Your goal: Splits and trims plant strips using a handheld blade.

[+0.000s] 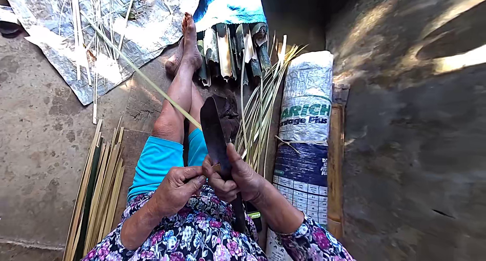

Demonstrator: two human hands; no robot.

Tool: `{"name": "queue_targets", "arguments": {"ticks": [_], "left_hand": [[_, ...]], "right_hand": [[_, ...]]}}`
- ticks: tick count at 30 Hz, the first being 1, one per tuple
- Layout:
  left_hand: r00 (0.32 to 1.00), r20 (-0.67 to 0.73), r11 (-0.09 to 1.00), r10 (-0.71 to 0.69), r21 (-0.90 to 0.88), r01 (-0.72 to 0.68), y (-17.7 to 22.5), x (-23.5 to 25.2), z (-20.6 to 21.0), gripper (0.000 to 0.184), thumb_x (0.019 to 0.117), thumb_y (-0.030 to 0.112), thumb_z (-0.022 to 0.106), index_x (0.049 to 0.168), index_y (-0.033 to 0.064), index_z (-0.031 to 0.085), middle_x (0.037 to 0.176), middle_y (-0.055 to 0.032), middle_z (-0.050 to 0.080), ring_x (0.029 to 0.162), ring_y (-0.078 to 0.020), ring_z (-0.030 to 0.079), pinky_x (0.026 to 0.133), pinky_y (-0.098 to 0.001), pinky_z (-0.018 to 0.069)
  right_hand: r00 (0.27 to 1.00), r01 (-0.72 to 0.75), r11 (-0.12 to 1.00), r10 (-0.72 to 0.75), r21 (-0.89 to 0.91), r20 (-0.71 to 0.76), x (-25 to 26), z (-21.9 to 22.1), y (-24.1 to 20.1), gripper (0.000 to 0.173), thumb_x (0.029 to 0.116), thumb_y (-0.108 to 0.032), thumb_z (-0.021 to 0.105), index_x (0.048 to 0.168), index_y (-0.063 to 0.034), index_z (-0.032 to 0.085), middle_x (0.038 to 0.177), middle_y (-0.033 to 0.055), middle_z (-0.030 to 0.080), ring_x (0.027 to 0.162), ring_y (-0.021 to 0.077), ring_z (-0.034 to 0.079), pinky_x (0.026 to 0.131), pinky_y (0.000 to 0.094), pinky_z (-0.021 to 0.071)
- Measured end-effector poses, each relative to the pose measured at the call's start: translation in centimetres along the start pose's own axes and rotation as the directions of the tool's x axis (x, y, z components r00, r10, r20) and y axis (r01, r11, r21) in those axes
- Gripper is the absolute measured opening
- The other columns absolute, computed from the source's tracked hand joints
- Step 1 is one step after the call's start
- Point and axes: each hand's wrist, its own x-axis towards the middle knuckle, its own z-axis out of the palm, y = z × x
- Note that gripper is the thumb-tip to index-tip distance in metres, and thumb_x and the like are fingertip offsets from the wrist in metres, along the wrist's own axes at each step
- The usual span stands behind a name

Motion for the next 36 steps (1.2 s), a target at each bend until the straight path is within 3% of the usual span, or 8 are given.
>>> {"name": "queue_targets", "arguments": {"ticks": [4, 8, 10, 12, 16, 22, 27, 36], "left_hand": [[0.995, -0.057, 0.997, -0.079, -0.024, 0.078, 0.5, 0.2, -0.1, 0.023, 0.1014, 0.005, 0.052, 0.112, 0.0010, 0.071, 0.078, 0.0099, 0.067, 0.062, 0.0058, 0.056, 0.055, -0.0103, 0.0465], [0.983, -0.054, 0.983, -0.174, -0.078, 0.169, 1.5, 0.9, -0.8, 0.045, 0.0986, 0.002, 0.051, 0.143, -0.0010, 0.049, 0.075, 0.0095, 0.062, 0.060, 0.0027, 0.055, 0.054, -0.0117, 0.0454], [0.975, -0.069, 0.974, -0.211, -0.098, 0.204, 2.4, 1.2, -1.5, 0.043, 0.1000, 0.001, 0.048, 0.143, -0.0008, 0.050, 0.076, 0.0090, 0.061, 0.060, 0.0027, 0.053, 0.053, -0.0115, 0.0430], [0.970, -0.109, 0.973, -0.217, -0.108, 0.206, 3.3, 1.1, -1.9, 0.040, 0.1016, 0.001, 0.046, 0.141, 0.0003, 0.053, 0.076, 0.0091, 0.062, 0.059, 0.0031, 0.053, 0.052, -0.0107, 0.0427], [0.980, -0.032, 0.976, -0.196, -0.098, 0.192, 5.0, 0.3, -2.0, 0.044, 0.1021, 0.002, 0.048, 0.146, 0.0029, 0.046, 0.083, 0.0070, 0.066, 0.066, -0.0025, 0.063, 0.060, -0.0166, 0.0547], [0.997, -0.001, 0.984, 0.071, -0.164, -0.070, 1.9, 3.5, -5.5, 0.038, 0.0964, 0.060, 0.054, 0.108, 0.0306, 0.076, 0.110, 0.0140, 0.074, 0.108, 0.0003, 0.066, 0.100, -0.0255, 0.0518], [0.977, -0.192, 0.679, 0.096, -0.705, -0.206, 0.7, 5.4, -0.6, 0.038, 0.0970, 0.035, 0.062, 0.112, 0.0019, 0.072, 0.115, -0.0135, 0.072, 0.108, -0.0189, 0.069, 0.095, -0.0313, 0.0542], [0.916, -0.400, 0.711, 0.023, -0.638, -0.296, 2.2, 5.5, 2.8, 0.029, 0.1018, 0.030, 0.053, 0.087, 0.0130, 0.071, 0.088, -0.0012, 0.070, 0.092, -0.0123, 0.069, 0.089, -0.0286, 0.0557]], "right_hand": [[1.000, 0.002, 0.999, -0.002, -0.052, 0.000, 0.5, -0.5, -0.4, 0.075, 0.0823, -0.087, 0.045, 0.117, -0.0225, 0.061, 0.059, -0.0117, 0.053, 0.043, -0.0043, 0.049, 0.041, 0.0117, 0.0411], [0.965, -0.003, 0.927, -0.096, -0.374, -0.245, 0.5, -0.2, -1.7, 0.098, 0.0798, -0.091, 0.040, 0.143, -0.0166, 0.040, 0.083, -0.0007, 0.074, 0.058, 0.0090, 0.068, 0.051, 0.0227, 0.0563], [0.891, -0.001, 0.830, -0.253, -0.558, -0.377, 0.7, 1.0, -2.2, 0.069, 0.0998, -0.062, 0.050, 0.141, -0.0085, 0.036, 0.093, 0.0012, 0.071, 0.071, 0.0130, 0.072, 0.061, 0.0272, 0.0620], [0.764, -0.063, 0.620, -0.474, -0.782, -0.438, 1.3, 2.1, -1.3, 0.040, 0.0977, -0.032, 0.065, 0.123, -0.0023, 0.057, 0.091, -0.0014, 0.071, 0.075, 0.0067, 0.071, 0.067, 0.0240, 0.0614], [0.591, -0.094, 0.344, -0.736, -0.934, -0.331, 2.8, 1.9, 0.0, 0.031, 0.0942, -0.041, 0.069, 0.085, -0.0120, 0.064, 0.068, -0.0104, 0.059, 0.059, -0.0049, 0.055, 0.055, 0.0153, 0.0466], [0.667, 0.045, 0.246, -0.729, -0.968, -0.154, 3.7, 2.4, -0.5, 0.033, 0.0985, -0.042, 0.065, 0.088, -0.0100, 0.067, 0.069, -0.0104, 0.060, 0.061, -0.0077, 0.053, 0.056, 0.0141, 0.0442], [0.554, -0.022, -0.014, -0.832, -1.000, -0.001, 4.8, 2.4, 0.0, 0.047, 0.0977, -0.048, 0.064, 0.078, -0.0051, 0.062, 0.061, 0.0011, 0.055, 0.057, 0.0060, 0.052, 0.056, 0.0257, 0.0418], [0.539, 0.174, 0.128, -0.842, -0.976, -0.014, 3.7, 3.3, 0.8, 0.037, 0.0987, -0.035, 0.066, 0.081, -0.0025, 0.062, 0.064, -0.0019, 0.057, 0.059, -0.0047, 0.052, 0.055, 0.0130, 0.0425]]}}
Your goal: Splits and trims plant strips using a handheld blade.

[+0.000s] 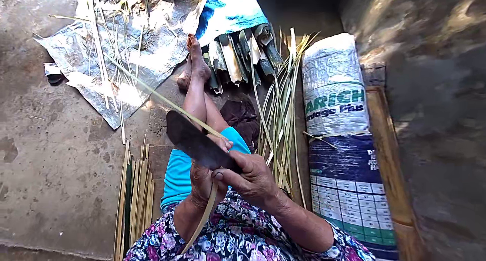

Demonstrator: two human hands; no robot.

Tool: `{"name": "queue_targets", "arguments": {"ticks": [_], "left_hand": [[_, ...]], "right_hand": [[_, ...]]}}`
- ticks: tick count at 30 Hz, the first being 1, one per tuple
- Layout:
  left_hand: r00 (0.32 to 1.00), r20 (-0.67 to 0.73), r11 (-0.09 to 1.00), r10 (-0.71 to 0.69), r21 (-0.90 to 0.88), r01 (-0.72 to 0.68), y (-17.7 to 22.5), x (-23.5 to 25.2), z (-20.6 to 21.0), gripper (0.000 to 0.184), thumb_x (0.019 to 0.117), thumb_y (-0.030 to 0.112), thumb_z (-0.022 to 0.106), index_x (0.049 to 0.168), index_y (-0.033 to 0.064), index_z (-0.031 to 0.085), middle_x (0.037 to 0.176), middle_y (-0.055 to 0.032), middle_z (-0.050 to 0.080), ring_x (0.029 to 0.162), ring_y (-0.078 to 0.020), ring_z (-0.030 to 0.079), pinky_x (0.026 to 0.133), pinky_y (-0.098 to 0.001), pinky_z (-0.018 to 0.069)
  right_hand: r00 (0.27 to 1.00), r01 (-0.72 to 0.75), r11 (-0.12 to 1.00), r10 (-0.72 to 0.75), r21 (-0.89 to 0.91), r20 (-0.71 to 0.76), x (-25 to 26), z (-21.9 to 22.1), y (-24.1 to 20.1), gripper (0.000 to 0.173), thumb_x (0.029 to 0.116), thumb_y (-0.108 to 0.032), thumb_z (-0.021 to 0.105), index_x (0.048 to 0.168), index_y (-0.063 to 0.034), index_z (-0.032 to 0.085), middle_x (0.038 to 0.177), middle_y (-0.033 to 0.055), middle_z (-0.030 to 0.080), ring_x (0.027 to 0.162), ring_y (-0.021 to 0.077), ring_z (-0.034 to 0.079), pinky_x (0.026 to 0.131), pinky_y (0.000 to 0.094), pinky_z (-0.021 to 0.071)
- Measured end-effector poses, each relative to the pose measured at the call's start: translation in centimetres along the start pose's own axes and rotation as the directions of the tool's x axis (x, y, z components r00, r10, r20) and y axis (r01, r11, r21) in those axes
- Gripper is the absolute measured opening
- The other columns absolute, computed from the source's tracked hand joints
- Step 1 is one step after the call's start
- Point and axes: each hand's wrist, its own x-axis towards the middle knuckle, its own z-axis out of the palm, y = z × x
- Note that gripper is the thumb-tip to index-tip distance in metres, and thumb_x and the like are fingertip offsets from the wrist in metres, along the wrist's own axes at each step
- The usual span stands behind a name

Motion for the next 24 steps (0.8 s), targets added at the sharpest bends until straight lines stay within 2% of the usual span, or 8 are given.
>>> {"name": "queue_targets", "arguments": {"ticks": [3, 7, 10, 14, 17, 19, 21, 24], "left_hand": [[0.989, -0.151, 0.999, 0.000, -0.039, -0.006, -0.2, -0.3, 0.6, 0.049, 0.1095, 0.029, 0.033, 0.076, 0.0124, 0.064, 0.072, -0.0001, 0.065, 0.077, -0.0116, 0.069, 0.079, -0.0287, 0.0586], [1.000, 0.003, 0.992, 0.011, 0.123, -0.012, 0.5, 3.3, -1.4, 0.064, 0.1045, 0.062, 0.033, 0.060, 0.0228, 0.056, 0.057, 0.0074, 0.056, 0.067, -0.0097, 0.064, 0.089, -0.0364, 0.0560], [0.995, -0.074, 0.991, 0.066, 0.120, -0.057, 2.6, 5.6, -3.0, 0.065, 0.1069, 0.060, 0.025, 0.058, 0.0223, 0.045, 0.049, 0.0068, 0.042, 0.053, -0.0100, 0.053, 0.086, -0.0377, 0.0554], [0.934, -0.335, 0.992, 0.127, 0.060, -0.114, 4.5, 7.7, -8.9, 0.069, 0.1058, 0.063, 0.019, 0.054, 0.0245, 0.042, 0.045, 0.0079, 0.041, 0.047, -0.0092, 0.051, 0.078, -0.0362, 0.0574], [0.864, -0.472, 0.984, 0.176, 0.123, -0.133, 5.4, 11.3, -12.7, 0.065, 0.1065, 0.062, 0.019, 0.056, 0.0246, 0.039, 0.046, 0.0068, 0.043, 0.048, -0.0107, 0.054, 0.070, -0.0391, 0.0585], [0.923, -0.363, 0.988, 0.125, 0.126, -0.085, 5.9, 12.4, -10.0, 0.062, 0.1071, 0.060, 0.022, 0.060, 0.0247, 0.041, 0.048, 0.0076, 0.043, 0.049, -0.0093, 0.052, 0.069, -0.0365, 0.0570], [0.998, -0.058, 0.990, 0.018, 0.140, -0.010, 5.8, 10.5, -5.8, 0.056, 0.1059, 0.061, 0.024, 0.076, 0.0250, 0.054, 0.049, 0.0109, 0.046, 0.046, -0.0034, 0.050, 0.058, -0.0245, 0.0530], [0.932, 0.338, 0.976, -0.133, 0.208, 0.064, 4.9, 4.9, -1.6, 0.065, 0.0983, 0.066, 0.047, 0.142, 0.0186, 0.051, 0.063, 0.0085, 0.058, 0.054, -0.0028, 0.057, 0.059, -0.0220, 0.0564]], "right_hand": [[0.996, 0.041, 0.975, -0.057, -0.218, -0.065, -0.6, -0.4, -0.9, 0.041, 0.1000, -0.039, 0.064, 0.081, -0.0030, 0.065, 0.064, 0.0012, 0.058, 0.059, 0.0013, 0.053, 0.057, 0.0189, 0.0425], [0.934, 0.342, 0.804, -0.346, -0.486, 0.085, -2.0, 0.5, -3.1, 0.041, 0.1027, -0.042, 0.060, 0.077, -0.0103, 0.057, 0.057, 0.0038, 0.054, 0.053, 0.0164, 0.055, 0.079, 0.0361, 0.0531], [0.850, 0.527, 0.754, -0.467, -0.393, 0.244, -3.5, 1.1, -4.1, 0.035, 0.1064, -0.039, 0.049, 0.082, -0.0138, 0.053, 0.059, 0.0019, 0.048, 0.052, 0.0182, 0.050, 0.077, 0.0365, 0.0514], [0.834, 0.527, 0.803, -0.426, -0.280, 0.350, -3.2, -2.5, -6.0, 0.035, 0.1075, -0.036, 0.048, 0.080, -0.0155, 0.051, 0.061, 0.0017, 0.048, 0.057, 0.0166, 0.051, 0.087, 0.0308, 0.0491], [0.688, 0.617, 0.769, -0.423, -0.167, 0.590, -2.2, -2.4, -6.1, 0.037, 0.1078, -0.038, 0.047, 0.080, -0.0149, 0.053, 0.059, 0.0024, 0.050, 0.053, 0.0204, 0.053, 0.074, 0.0362, 0.0516], [0.734, 0.606, 0.759, -0.419, -0.238, 0.535, -1.1, -2.0, -4.6, 0.040, 0.1052, -0.045, 0.052, 0.078, -0.0152, 0.054, 0.058, 0.0023, 0.052, 0.054, 0.0198, 0.055, 0.069, 0.0369, 0.0517], [0.846, 0.526, 0.749, -0.412, -0.404, 0.337, 1.3, -3.2, -3.3, 0.040, 0.1038, -0.044, 0.056, 0.081, -0.0117, 0.057, 0.064, 0.0048, 0.058, 0.061, 0.0174, 0.060, 0.069, 0.0349, 0.0535], [0.919, 0.353, 0.781, -0.394, -0.515, 0.033, 5.4, -7.0, -1.6, 0.037, 0.1016, -0.036, 0.064, 0.085, -0.0031, 0.062, 0.069, 0.0053, 0.062, 0.061, 0.0093, 0.061, 0.059, 0.0282, 0.0527]]}}
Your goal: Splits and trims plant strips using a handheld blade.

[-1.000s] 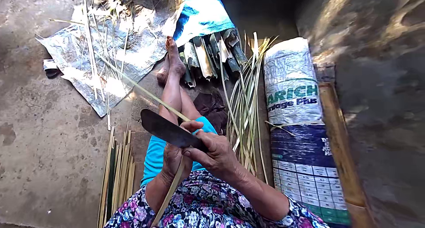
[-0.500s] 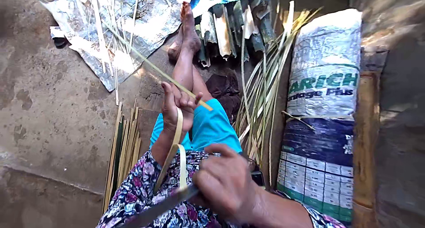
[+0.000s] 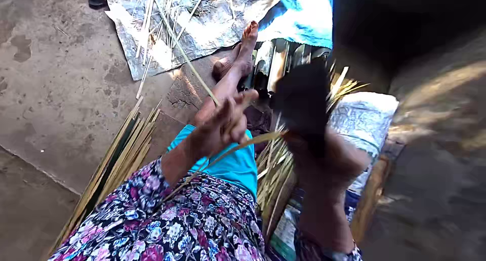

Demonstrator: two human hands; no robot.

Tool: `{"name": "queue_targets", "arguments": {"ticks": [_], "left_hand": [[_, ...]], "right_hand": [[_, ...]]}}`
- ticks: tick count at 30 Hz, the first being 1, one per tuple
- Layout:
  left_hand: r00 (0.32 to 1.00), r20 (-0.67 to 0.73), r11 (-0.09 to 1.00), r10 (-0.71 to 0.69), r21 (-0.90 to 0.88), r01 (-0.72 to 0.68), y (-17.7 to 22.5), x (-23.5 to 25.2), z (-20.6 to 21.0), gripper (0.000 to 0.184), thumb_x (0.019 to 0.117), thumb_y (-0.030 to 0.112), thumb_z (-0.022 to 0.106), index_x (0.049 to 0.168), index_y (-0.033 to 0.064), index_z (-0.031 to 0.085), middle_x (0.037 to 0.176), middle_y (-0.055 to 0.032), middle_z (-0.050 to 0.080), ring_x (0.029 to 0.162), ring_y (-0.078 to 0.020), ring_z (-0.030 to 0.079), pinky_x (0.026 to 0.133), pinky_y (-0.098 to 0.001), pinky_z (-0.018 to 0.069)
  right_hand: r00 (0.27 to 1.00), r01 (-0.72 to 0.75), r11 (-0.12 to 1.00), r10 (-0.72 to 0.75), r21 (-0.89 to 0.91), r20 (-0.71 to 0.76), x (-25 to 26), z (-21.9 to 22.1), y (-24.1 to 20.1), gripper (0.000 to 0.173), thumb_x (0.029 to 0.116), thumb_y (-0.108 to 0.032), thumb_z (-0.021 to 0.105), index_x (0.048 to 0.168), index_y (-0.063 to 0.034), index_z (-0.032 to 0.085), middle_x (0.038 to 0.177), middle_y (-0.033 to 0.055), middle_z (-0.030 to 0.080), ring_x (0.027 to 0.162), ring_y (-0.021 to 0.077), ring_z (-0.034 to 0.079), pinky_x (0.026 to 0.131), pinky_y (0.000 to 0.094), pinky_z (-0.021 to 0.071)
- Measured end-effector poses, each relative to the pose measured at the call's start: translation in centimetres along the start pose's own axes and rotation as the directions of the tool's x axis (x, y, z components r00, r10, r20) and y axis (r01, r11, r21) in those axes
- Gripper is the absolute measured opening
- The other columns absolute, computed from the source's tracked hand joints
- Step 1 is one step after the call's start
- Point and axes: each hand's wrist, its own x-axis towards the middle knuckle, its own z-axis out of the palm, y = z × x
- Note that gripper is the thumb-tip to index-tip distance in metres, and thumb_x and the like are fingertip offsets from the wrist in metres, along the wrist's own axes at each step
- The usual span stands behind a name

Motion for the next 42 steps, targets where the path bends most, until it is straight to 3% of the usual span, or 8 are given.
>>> {"name": "queue_targets", "arguments": {"ticks": [4, 7, 13, 25, 31, 37, 40, 42], "left_hand": [[0.999, 0.038, 0.995, -0.035, -0.089, 0.038, -2.2, -3.6, 0.9, 0.042, 0.1020, 0.020, 0.055, 0.143, 0.0098, 0.051, 0.068, 0.0109, 0.057, 0.071, -0.0017, 0.060, 0.094, -0.0307, 0.0532], [0.990, -0.132, 0.997, -0.050, -0.063, 0.042, -2.9, -3.5, 0.5, 0.037, 0.1017, 0.006, 0.043, 0.137, 0.0071, 0.052, 0.066, 0.0102, 0.054, 0.063, 0.0000, 0.055, 0.075, -0.0206, 0.0523], [0.836, -0.547, 0.998, 0.030, -0.030, -0.055, -3.3, -2.4, 1.0, 0.027, 0.1064, 0.007, 0.035, 0.125, 0.0098, 0.054, 0.065, 0.0050, 0.054, 0.051, -0.0023, 0.052, 0.051, -0.0156, 0.0475], [0.620, -0.779, 0.978, 0.095, -0.041, -0.202, -1.7, 0.1, -2.0, 0.019, 0.1093, 0.013, 0.036, 0.118, 0.0102, 0.052, 0.059, 0.0088, 0.038, 0.048, -0.0035, 0.040, 0.053, -0.0191, 0.0448], [0.300, -0.934, 0.897, 0.197, 0.048, -0.440, 4.4, -1.8, -14.3, 0.022, 0.1118, 0.028, 0.035, 0.102, 0.0171, 0.052, 0.056, 0.0103, 0.035, 0.044, -0.0043, 0.037, 0.053, -0.0201, 0.0478], [0.898, -0.404, 0.984, 0.172, 0.107, -0.141, 0.9, -1.9, -3.5, 0.069, 0.1070, 0.058, 0.011, 0.083, 0.0154, 0.060, 0.064, 0.0043, 0.059, 0.062, -0.0068, 0.060, 0.063, -0.0257, 0.0529], [0.994, -0.102, 0.998, 0.025, 0.056, -0.019, -0.4, -4.5, -0.8, 0.052, 0.1065, 0.043, 0.037, 0.136, 0.0049, 0.056, 0.069, 0.0065, 0.056, 0.060, -0.0024, 0.053, 0.059, -0.0187, 0.0485], [0.994, -0.109, 1.000, -0.012, -0.023, 0.010, -0.8, -5.1, -0.9, 0.040, 0.1049, 0.017, 0.039, 0.139, 0.0011, 0.054, 0.072, 0.0058, 0.057, 0.065, -0.0030, 0.054, 0.067, -0.0199, 0.0493]], "right_hand": [[0.955, -0.258, 0.885, 0.293, 0.387, -0.035, 1.6, -1.3, 2.7, 0.011, 0.1019, -0.035, 0.064, 0.104, -0.0256, 0.068, 0.081, -0.0181, 0.069, 0.064, -0.0025, 0.065, 0.058, 0.0199, 0.0585], [0.856, -0.514, 0.708, 0.386, 0.483, 0.345, 1.1, -0.3, 2.5, 0.033, 0.0976, -0.056, 0.060, 0.107, -0.0269, 0.072, 0.077, -0.0153, 0.069, 0.058, -0.0022, 0.061, 0.053, 0.0177, 0.0541], [0.648, -0.710, 0.581, 0.319, 0.398, 0.692, -1.3, 4.4, -1.1, 0.009, 0.0931, -0.027, 0.073, 0.094, -0.0183, 0.072, 0.073, -0.0147, 0.069, 0.059, -0.0049, 0.061, 0.054, 0.0143, 0.0528], [0.708, -0.464, 0.689, -0.090, 0.557, 0.700, -5.7, 6.5, -3.4, 0.039, 0.1005, -0.036, 0.065, 0.079, -0.0039, 0.068, 0.065, -0.0037, 0.061, 0.061, -0.0056, 0.054, 0.057, 0.0136, 0.0452], [0.574, -0.299, 0.639, -0.473, 0.709, 0.669, -3.0, 1.0, -1.0, 0.047, 0.1074, -0.045, 0.049, 0.083, -0.0067, 0.063, 0.066, 0.0035, 0.054, 0.062, 0.0068, 0.054, 0.055, 0.0193, 0.0419], [0.885, -0.248, 0.814, -0.030, 0.525, 0.464, -0.9, 2.7, 3.1, 0.016, 0.1007, -0.043, 0.063, 0.105, -0.0302, 0.071, 0.088, -0.0160, 0.071, 0.077, -0.0058, 0.065, 0.068, 0.0150, 0.0558], [0.939, -0.328, 0.828, 0.233, 0.455, 0.254, 1.9, -0.8, 5.6, 0.013, 0.0972, -0.046, 0.068, 0.104, -0.0354, 0.067, 0.087, -0.0184, 0.072, 0.069, -0.0010, 0.067, 0.061, 0.0196, 0.0580], [0.924, -0.367, 0.852, 0.289, 0.373, 0.249, 2.7, -2.5, 6.5, 0.022, 0.0974, -0.052, 0.065, 0.104, -0.0322, 0.062, 0.083, -0.0177, 0.070, 0.065, 0.0004, 0.067, 0.056, 0.0209, 0.0581]]}}
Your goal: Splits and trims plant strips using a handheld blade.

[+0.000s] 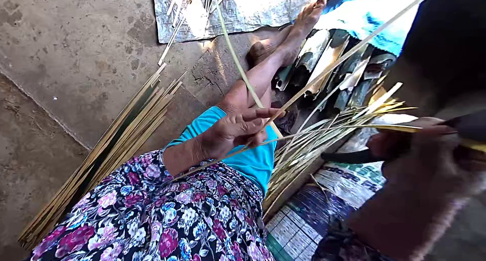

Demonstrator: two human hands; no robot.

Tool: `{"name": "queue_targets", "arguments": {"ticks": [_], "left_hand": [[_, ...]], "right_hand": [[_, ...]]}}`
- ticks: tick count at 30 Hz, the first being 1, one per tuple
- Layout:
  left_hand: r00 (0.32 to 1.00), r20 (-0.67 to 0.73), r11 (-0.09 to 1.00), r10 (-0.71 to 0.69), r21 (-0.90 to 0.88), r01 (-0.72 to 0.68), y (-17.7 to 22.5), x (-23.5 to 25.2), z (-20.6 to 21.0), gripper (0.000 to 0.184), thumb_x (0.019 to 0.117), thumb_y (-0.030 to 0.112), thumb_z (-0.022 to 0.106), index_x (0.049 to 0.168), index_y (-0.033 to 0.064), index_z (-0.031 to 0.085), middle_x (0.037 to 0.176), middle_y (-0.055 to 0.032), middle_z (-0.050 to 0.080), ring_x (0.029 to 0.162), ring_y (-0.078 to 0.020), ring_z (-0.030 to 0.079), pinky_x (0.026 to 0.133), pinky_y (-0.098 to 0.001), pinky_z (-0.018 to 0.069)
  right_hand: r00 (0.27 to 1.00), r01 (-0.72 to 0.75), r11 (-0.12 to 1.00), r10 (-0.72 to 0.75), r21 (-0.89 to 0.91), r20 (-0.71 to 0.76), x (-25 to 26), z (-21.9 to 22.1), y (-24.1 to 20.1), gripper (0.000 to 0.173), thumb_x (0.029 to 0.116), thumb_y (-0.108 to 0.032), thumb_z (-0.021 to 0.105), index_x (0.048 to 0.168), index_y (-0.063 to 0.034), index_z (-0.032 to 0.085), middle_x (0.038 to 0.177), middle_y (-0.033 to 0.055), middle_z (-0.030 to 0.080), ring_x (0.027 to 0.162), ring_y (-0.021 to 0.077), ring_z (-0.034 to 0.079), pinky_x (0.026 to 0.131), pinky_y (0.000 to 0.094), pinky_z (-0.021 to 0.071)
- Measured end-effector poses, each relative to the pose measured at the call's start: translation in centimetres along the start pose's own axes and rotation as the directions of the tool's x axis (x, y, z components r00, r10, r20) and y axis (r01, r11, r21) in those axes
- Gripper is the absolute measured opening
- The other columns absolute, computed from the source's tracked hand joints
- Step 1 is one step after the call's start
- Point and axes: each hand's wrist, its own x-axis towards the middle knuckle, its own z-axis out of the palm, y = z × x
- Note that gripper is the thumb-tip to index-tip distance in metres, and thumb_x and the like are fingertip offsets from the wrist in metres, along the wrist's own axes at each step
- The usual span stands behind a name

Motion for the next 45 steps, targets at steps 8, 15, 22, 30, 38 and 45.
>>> {"name": "queue_targets", "arguments": {"ticks": [8, 15, 22, 30, 38, 45], "left_hand": [[0.939, -0.343, 0.993, 0.014, -0.103, -0.053, -1.5, 0.8, 0.8, 0.029, 0.1054, 0.007, 0.039, 0.118, 0.0100, 0.064, 0.075, 0.0042, 0.063, 0.066, -0.0031, 0.060, 0.065, -0.0190, 0.0530], [0.767, -0.603, 0.942, 0.222, -0.071, -0.329, 2.6, 4.5, -5.2, 0.024, 0.1077, 0.009, 0.034, 0.121, 0.0115, 0.054, 0.064, 0.0081, 0.049, 0.054, -0.0035, 0.051, 0.058, -0.0186, 0.0501], [0.590, -0.726, 0.865, 0.353, 0.013, -0.501, 6.1, 3.3, -10.9, 0.024, 0.1120, 0.021, 0.033, 0.126, 0.0168, 0.052, 0.063, 0.0069, 0.047, 0.052, -0.0060, 0.051, 0.057, -0.0219, 0.0527], [0.999, 0.017, 0.987, 0.041, -0.155, -0.038, 0.6, -1.6, -1.7, 0.052, 0.1092, 0.040, 0.028, 0.142, 0.0069, 0.052, 0.064, 0.0062, 0.057, 0.060, -0.0035, 0.058, 0.068, -0.0220, 0.0541], [0.963, -0.268, 0.963, 0.033, -0.248, -0.102, -1.0, -2.1, -1.7, 0.032, 0.1070, 0.011, 0.031, 0.126, 0.0091, 0.056, 0.060, 0.0086, 0.045, 0.050, -0.0012, 0.045, 0.052, -0.0156, 0.0414], [0.840, -0.531, 0.927, 0.109, -0.251, -0.278, 0.0, 0.2, -2.9, 0.033, 0.1101, 0.014, 0.026, 0.127, 0.0102, 0.054, 0.056, 0.0099, 0.040, 0.046, -0.0031, 0.042, 0.049, -0.0172, 0.0409]], "right_hand": [[0.819, -0.228, 0.935, 0.033, 0.271, 0.572, -4.5, 11.8, -1.2, 0.014, 0.0968, -0.032, 0.069, 0.096, -0.0190, 0.075, 0.083, -0.0139, 0.072, 0.070, -0.0086, 0.062, 0.063, 0.0122, 0.0531], [0.834, 0.385, 0.912, -0.410, 0.144, 0.370, -8.3, 15.3, -2.4, 0.021, 0.0995, -0.023, 0.066, 0.098, -0.0037, 0.075, 0.070, 0.0086, 0.064, 0.066, 0.0124, 0.060, 0.064, 0.0205, 0.0492], [0.676, 0.216, 0.900, -0.418, 0.378, 0.607, -6.4, 10.3, -4.0, 0.026, 0.1050, -0.033, 0.058, 0.099, -0.0120, 0.072, 0.070, 0.0016, 0.062, 0.064, 0.0077, 0.057, 0.059, 0.0198, 0.0463], [0.951, 0.170, 0.975, -0.200, 0.141, 0.234, -0.6, 4.3, -2.5, 0.011, 0.0976, -0.037, 0.070, 0.106, -0.0307, 0.072, 0.097, -0.0152, 0.074, 0.081, -0.0006, 0.069, 0.070, 0.0177, 0.0580], [0.885, -0.121, 0.981, 0.038, 0.151, 0.464, -2.1, 8.0, -4.1, 0.013, 0.0955, -0.045, 0.069, 0.099, -0.0327, 0.073, 0.080, -0.0180, 0.070, 0.066, -0.0057, 0.063, 0.059, 0.0140, 0.0535], [0.668, 0.101, 0.984, -0.176, 0.145, 0.723, -5.4, 16.2, -4.1, 0.032, 0.1008, -0.034, 0.064, 0.092, -0.0044, 0.075, 0.077, 0.0025, 0.070, 0.069, -0.0003, 0.061, 0.065, 0.0156, 0.0498]]}}
